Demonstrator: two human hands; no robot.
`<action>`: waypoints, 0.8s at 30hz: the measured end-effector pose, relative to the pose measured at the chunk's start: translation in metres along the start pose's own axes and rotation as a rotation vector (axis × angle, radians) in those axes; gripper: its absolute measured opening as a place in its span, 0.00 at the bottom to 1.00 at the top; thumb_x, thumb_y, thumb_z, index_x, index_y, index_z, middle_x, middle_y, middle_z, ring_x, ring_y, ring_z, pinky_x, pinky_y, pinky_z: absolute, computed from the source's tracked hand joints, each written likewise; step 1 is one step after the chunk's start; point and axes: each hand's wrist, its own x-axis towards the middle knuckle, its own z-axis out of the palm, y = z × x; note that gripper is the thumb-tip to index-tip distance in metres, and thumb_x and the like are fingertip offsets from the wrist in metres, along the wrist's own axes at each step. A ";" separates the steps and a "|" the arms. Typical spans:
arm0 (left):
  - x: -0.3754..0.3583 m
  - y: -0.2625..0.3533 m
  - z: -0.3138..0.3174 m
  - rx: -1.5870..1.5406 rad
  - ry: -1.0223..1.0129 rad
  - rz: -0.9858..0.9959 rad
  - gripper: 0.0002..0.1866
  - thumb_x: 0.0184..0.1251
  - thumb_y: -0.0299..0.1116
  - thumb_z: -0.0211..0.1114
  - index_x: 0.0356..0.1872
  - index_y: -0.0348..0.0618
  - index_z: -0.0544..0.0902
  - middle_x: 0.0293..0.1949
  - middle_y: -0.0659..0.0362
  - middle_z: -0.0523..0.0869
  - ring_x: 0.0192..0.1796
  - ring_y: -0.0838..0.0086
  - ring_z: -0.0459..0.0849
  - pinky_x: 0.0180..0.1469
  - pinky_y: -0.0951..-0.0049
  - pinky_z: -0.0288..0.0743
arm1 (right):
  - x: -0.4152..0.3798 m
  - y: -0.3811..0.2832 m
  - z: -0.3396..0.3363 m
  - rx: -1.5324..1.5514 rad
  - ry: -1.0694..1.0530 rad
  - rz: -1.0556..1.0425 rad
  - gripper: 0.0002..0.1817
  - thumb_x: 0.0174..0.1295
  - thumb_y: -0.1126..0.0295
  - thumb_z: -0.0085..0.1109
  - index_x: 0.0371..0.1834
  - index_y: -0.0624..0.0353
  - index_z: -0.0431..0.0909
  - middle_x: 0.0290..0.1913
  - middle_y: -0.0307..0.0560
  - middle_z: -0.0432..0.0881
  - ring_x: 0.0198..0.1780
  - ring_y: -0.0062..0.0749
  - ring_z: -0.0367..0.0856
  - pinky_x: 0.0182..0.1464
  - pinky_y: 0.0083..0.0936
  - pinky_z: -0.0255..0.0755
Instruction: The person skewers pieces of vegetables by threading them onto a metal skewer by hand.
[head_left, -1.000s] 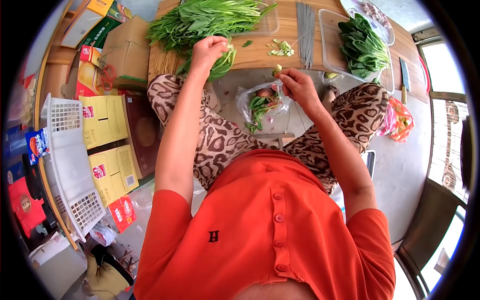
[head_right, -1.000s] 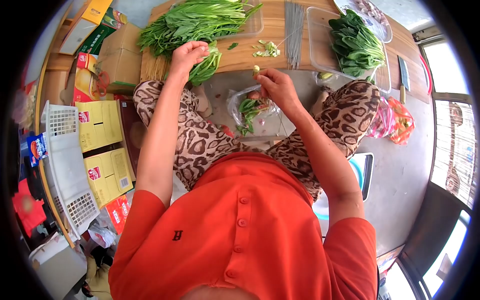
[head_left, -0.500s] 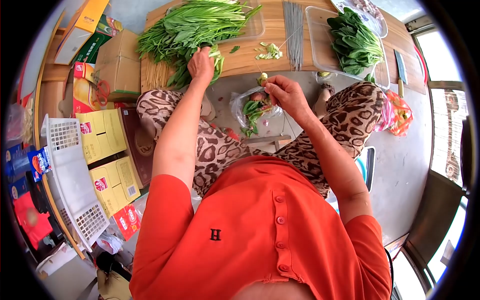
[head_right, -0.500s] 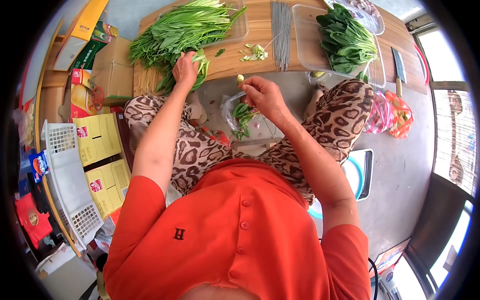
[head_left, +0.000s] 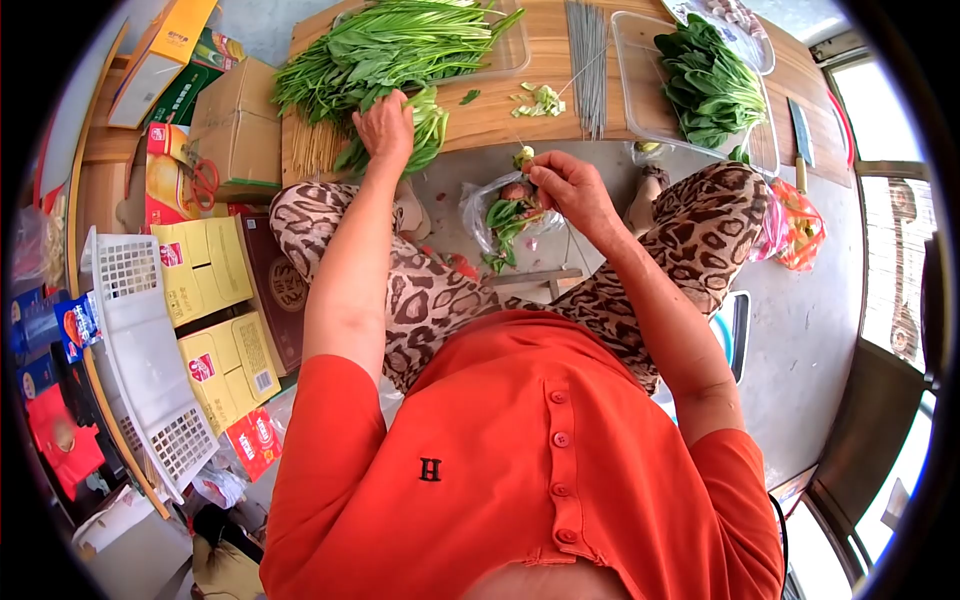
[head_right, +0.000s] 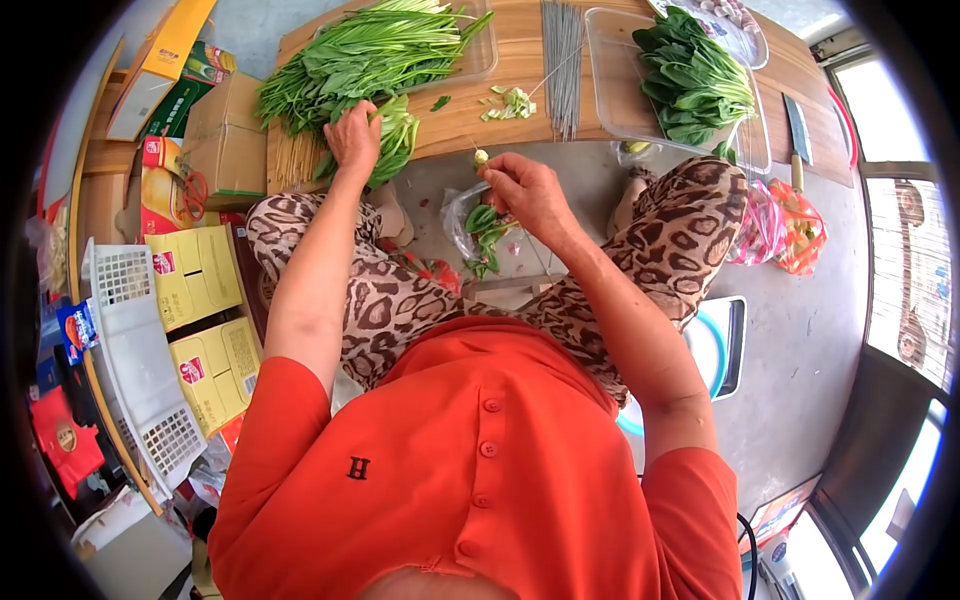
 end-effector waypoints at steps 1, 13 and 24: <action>0.001 -0.001 -0.001 0.000 -0.001 0.000 0.11 0.55 0.32 0.68 0.39 0.47 0.78 0.36 0.54 0.83 0.42 0.58 0.81 0.54 0.58 0.66 | 0.000 0.000 0.000 0.000 0.000 0.001 0.09 0.67 0.69 0.52 0.41 0.64 0.78 0.21 0.36 0.76 0.22 0.13 0.70 0.23 0.16 0.65; 0.024 -0.023 -0.057 -1.313 -0.187 -0.386 0.15 0.65 0.27 0.60 0.51 0.31 0.75 0.35 0.55 0.84 0.25 0.80 0.74 0.27 0.79 0.71 | -0.001 -0.004 0.002 -0.065 -0.007 -0.002 0.10 0.66 0.69 0.52 0.41 0.65 0.78 0.20 0.37 0.76 0.22 0.15 0.71 0.24 0.17 0.66; -0.033 0.031 -0.100 -1.861 -0.641 -0.364 0.12 0.69 0.30 0.57 0.49 0.36 0.76 0.40 0.53 0.83 0.32 0.78 0.73 0.35 0.80 0.70 | -0.003 -0.047 0.015 0.179 0.061 0.022 0.10 0.68 0.66 0.53 0.43 0.61 0.77 0.20 0.33 0.72 0.19 0.11 0.63 0.21 0.11 0.54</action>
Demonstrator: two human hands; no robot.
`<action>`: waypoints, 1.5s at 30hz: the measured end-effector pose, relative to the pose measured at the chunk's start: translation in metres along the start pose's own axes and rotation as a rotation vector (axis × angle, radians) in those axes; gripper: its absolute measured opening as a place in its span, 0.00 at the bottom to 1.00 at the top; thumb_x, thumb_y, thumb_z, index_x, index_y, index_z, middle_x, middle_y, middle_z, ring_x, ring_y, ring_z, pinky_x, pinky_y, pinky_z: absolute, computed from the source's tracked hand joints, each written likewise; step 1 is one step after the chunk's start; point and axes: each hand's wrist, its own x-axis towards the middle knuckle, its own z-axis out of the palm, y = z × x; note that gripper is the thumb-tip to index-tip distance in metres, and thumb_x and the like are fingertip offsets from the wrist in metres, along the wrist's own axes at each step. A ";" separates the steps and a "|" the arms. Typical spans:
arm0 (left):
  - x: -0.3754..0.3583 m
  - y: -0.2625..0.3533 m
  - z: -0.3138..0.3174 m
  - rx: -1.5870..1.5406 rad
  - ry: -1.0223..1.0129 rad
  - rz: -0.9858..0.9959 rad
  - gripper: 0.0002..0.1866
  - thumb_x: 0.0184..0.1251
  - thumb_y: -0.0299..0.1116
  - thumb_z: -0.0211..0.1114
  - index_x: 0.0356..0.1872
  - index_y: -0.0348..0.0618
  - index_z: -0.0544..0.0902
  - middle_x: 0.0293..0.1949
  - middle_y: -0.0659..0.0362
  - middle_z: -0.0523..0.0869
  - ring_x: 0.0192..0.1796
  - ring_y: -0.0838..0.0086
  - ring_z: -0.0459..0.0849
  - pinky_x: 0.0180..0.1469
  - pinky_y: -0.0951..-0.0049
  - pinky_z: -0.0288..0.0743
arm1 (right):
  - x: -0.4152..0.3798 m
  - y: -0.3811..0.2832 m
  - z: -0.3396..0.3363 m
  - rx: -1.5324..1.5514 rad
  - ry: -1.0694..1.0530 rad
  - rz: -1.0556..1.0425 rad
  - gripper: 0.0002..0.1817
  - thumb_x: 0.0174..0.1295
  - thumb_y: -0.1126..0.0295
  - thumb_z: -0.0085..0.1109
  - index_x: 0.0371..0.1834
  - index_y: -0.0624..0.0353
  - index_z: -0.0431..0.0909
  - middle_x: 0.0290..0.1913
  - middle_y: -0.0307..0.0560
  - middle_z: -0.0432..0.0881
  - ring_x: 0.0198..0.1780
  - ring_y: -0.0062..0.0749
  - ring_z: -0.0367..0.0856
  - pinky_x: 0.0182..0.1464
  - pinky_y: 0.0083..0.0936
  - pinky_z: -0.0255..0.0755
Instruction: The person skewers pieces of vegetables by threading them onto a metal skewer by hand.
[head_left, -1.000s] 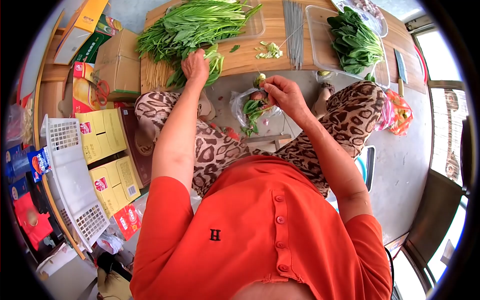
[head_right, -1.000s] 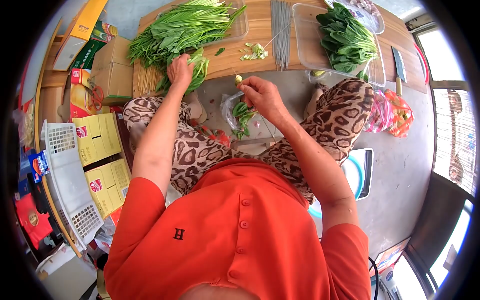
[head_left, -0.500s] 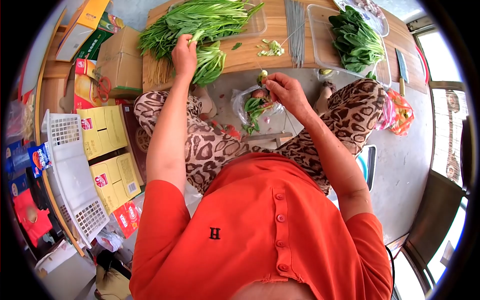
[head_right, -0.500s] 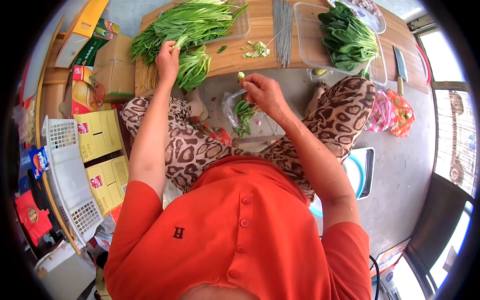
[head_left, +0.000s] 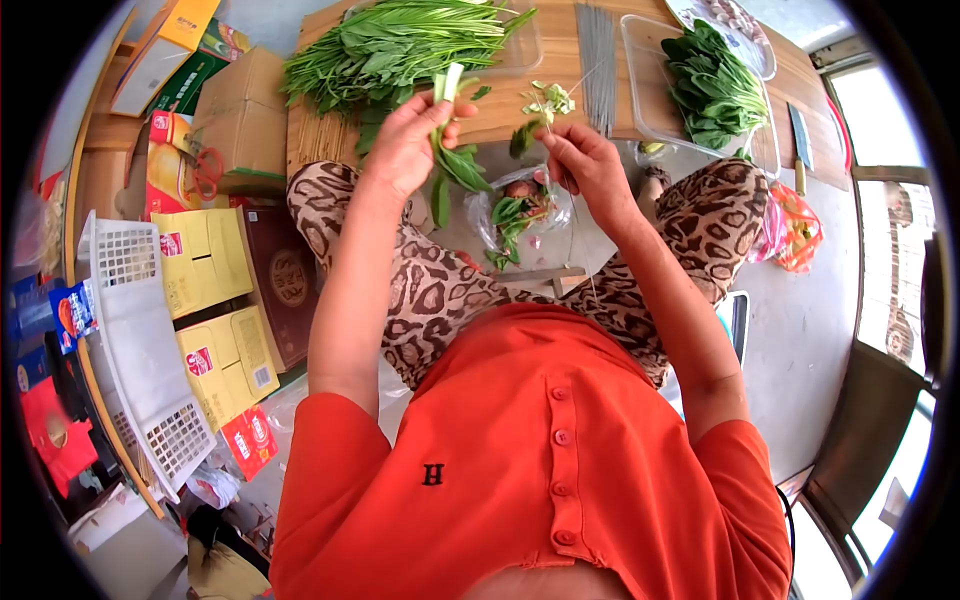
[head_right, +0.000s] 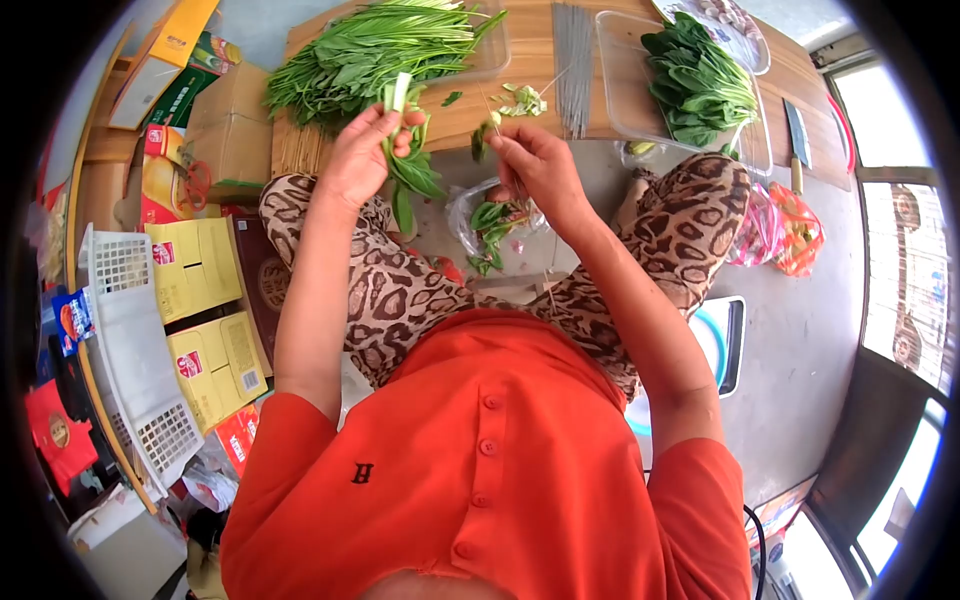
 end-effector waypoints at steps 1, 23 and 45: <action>0.000 -0.009 0.006 0.000 -0.019 -0.012 0.11 0.69 0.30 0.57 0.48 0.36 0.76 0.40 0.52 0.83 0.32 0.78 0.73 0.35 0.80 0.70 | 0.004 -0.004 -0.001 -0.010 0.012 -0.023 0.10 0.68 0.66 0.54 0.43 0.61 0.76 0.20 0.33 0.72 0.19 0.12 0.63 0.22 0.11 0.55; 0.003 -0.044 0.018 0.064 0.036 0.175 0.12 0.71 0.32 0.54 0.48 0.33 0.75 0.42 0.53 0.83 0.44 0.67 0.83 0.47 0.68 0.76 | 0.029 0.003 0.002 0.106 0.175 -0.128 0.06 0.62 0.69 0.60 0.32 0.61 0.78 0.20 0.36 0.76 0.18 0.13 0.65 0.21 0.12 0.58; -0.011 -0.037 0.037 0.005 0.020 0.081 0.08 0.59 0.26 0.68 0.39 0.38 0.81 0.24 0.68 0.76 0.19 0.87 0.66 0.20 0.84 0.55 | 0.015 -0.008 0.024 0.002 0.074 -0.200 0.06 0.64 0.68 0.59 0.39 0.59 0.79 0.21 0.32 0.76 0.18 0.10 0.65 0.19 0.11 0.57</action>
